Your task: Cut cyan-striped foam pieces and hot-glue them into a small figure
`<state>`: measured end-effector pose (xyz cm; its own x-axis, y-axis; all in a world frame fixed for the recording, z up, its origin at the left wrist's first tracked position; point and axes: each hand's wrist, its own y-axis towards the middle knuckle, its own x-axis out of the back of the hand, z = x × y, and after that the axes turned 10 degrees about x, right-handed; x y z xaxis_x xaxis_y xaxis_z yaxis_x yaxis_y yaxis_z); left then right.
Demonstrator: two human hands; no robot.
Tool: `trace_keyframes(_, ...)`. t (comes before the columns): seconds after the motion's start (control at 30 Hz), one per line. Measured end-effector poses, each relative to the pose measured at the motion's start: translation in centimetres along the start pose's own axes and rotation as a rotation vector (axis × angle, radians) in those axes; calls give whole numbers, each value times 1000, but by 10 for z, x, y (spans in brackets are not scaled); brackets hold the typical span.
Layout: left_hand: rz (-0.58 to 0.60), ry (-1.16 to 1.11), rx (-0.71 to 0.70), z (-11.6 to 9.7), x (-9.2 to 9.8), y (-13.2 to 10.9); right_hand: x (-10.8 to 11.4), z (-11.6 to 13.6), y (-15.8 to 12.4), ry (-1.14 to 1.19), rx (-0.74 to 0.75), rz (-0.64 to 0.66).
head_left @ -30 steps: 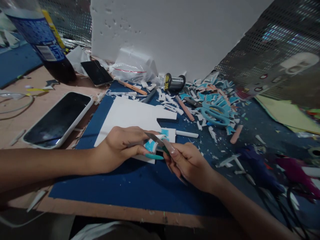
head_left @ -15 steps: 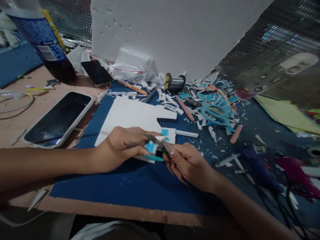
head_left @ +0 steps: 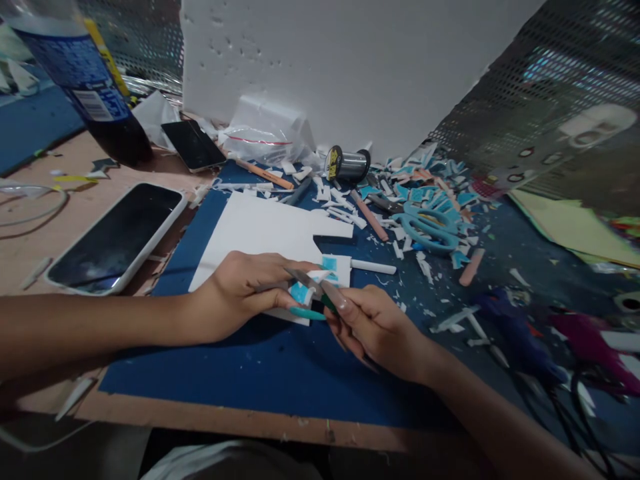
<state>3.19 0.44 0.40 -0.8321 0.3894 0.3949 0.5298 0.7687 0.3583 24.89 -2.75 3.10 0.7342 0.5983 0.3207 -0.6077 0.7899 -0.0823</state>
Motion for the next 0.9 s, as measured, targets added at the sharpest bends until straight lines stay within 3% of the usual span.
trace_keyframes(0.9,120,-124,149,-3,3,-1,-1,2,1,140,-22,92)
